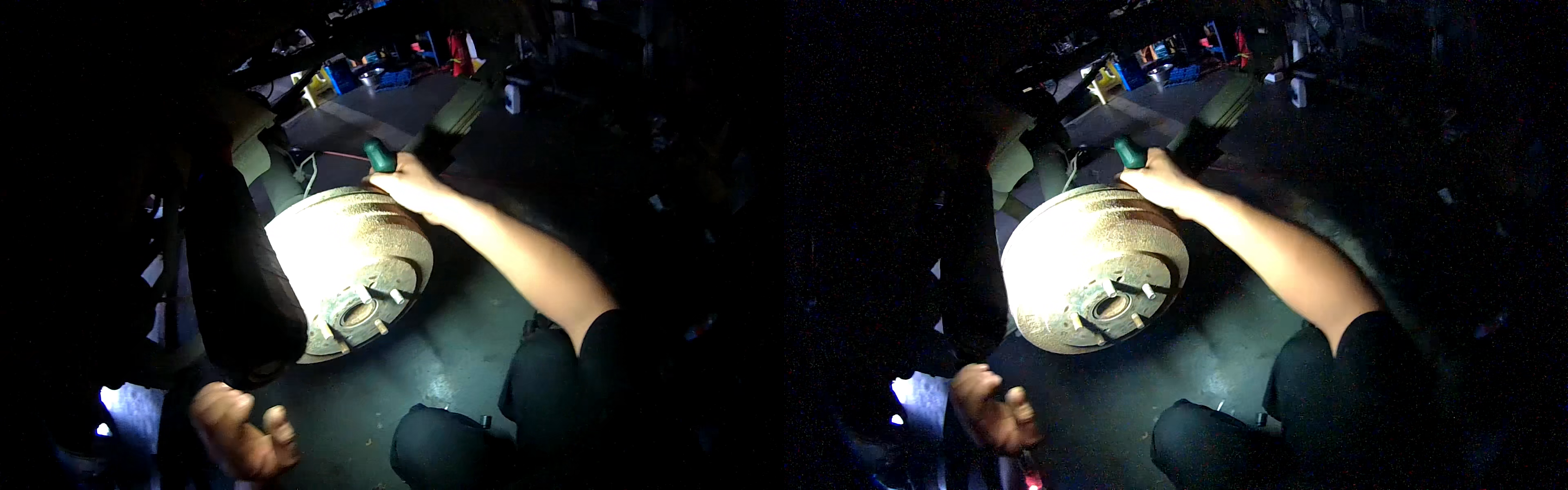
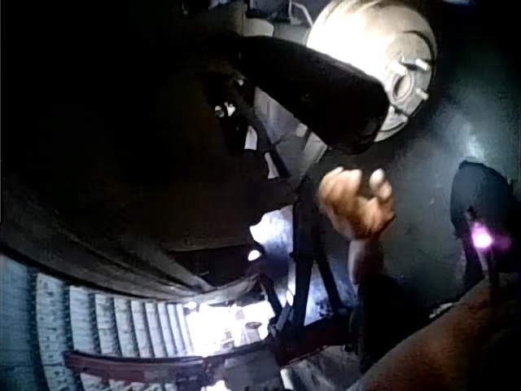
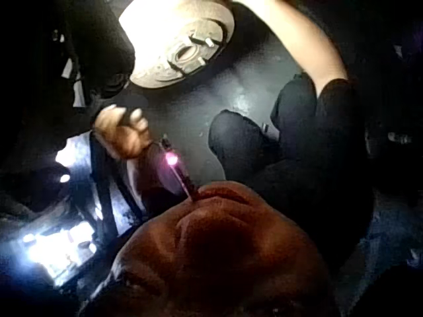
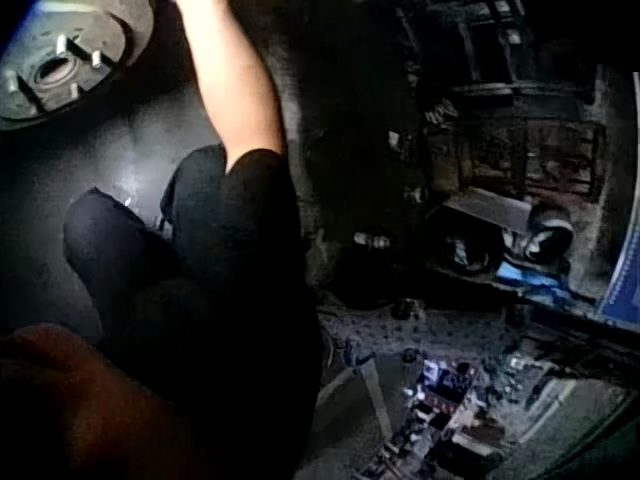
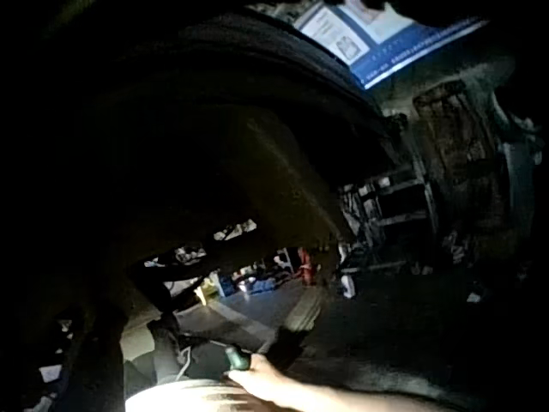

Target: The person uses a screwdriver and flashlight to adjust the brake shoes inside a drum brake assembly. They then pick up a brake drum, align it with the hub, and tap it into place with a hammer.

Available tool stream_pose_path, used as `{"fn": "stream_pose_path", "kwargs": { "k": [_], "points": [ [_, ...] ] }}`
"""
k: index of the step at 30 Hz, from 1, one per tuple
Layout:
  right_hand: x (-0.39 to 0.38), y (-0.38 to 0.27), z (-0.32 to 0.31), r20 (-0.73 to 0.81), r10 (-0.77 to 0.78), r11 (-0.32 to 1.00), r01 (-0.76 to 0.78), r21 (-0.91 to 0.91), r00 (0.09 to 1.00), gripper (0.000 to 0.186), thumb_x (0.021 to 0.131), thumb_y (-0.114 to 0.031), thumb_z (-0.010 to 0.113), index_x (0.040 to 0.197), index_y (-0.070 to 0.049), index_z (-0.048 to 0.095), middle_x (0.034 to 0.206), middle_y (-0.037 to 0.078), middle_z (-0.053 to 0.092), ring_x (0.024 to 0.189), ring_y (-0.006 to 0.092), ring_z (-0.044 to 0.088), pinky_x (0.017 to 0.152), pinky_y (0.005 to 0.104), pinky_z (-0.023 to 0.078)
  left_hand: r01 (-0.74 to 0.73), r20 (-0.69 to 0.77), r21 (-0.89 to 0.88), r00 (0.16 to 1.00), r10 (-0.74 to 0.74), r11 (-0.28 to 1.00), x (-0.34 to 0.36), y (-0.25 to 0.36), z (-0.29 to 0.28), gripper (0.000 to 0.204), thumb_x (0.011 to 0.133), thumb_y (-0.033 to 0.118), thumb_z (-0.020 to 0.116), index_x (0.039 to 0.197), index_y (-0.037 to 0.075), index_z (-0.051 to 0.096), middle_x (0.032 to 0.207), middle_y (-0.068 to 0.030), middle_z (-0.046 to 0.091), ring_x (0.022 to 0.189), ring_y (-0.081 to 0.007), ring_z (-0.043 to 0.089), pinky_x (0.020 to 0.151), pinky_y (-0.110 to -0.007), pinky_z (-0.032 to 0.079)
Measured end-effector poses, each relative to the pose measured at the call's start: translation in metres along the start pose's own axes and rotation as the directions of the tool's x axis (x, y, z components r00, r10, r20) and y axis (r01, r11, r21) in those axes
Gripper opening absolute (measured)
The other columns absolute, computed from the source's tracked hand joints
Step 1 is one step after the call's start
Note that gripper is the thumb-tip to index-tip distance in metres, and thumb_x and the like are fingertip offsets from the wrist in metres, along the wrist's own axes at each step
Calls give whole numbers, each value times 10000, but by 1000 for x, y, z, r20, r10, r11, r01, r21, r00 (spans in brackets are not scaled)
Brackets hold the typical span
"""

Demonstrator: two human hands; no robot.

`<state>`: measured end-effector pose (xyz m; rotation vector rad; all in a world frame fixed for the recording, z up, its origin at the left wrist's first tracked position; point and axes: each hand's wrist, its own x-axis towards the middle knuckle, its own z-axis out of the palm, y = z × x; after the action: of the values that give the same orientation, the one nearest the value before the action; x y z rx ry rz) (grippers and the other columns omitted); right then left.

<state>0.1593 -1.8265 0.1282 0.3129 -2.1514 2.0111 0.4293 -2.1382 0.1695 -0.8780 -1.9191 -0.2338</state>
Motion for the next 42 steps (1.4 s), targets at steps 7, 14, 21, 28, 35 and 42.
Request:
{"fn": "stream_pose_path", "kwargs": {
  "k": [7,14,21,28,35,42],
  "points": [
    [-8,15,9,-197,-267,959,239,-152,944,234,846,-114,708,684,-46,554,632,-8,539,623,112,528,603,335,429,249,24,550,949,-313,797,17,4,-19,384,940,334,514,963,-39,603,983,-247,640,963,-364,607,864,-460,487],
    [-24,5,2,-53,-256,959,261,111,965,212,916,-54,669,746,-84,545,690,-71,520,611,36,460,573,235,367,279,13,386,951,-308,879,63,75,-22,307,966,324,553,1077,39,580,973,-152,560,946,-284,562,845,-421,512],
    [-32,-20,-3,126,-203,942,159,296,971,214,916,-87,681,751,-89,545,720,-75,511,663,42,466,611,254,372,384,-25,164,922,-386,908,101,162,-13,282,992,315,591,1190,117,557,963,-58,480,930,-203,517,827,-383,536],
    [-29,-18,-23,136,-7,971,-26,239,991,90,943,-129,675,893,-72,628,876,-21,586,840,81,529,808,262,415,628,-159,67,774,-613,775,121,220,6,205,1014,290,567,1205,217,576,1015,0,460,1025,-191,500,925,-421,509],
    [-37,-7,-3,155,-71,967,30,253,985,149,975,-176,656,884,-65,617,860,-10,581,818,96,545,766,282,439,662,-104,128,749,-654,738,130,253,-13,149,1014,276,551,1143,285,626,1028,32,453,1047,-169,503,949,-439,485],
    [-26,1,-4,68,-91,956,69,284,994,169,956,-131,670,811,-64,612,806,-44,570,751,78,512,717,274,424,700,-97,66,713,-694,711,120,266,-8,212,928,233,682,1105,340,636,1065,36,469,1059,-148,518,951,-444,520]
  ]
}}
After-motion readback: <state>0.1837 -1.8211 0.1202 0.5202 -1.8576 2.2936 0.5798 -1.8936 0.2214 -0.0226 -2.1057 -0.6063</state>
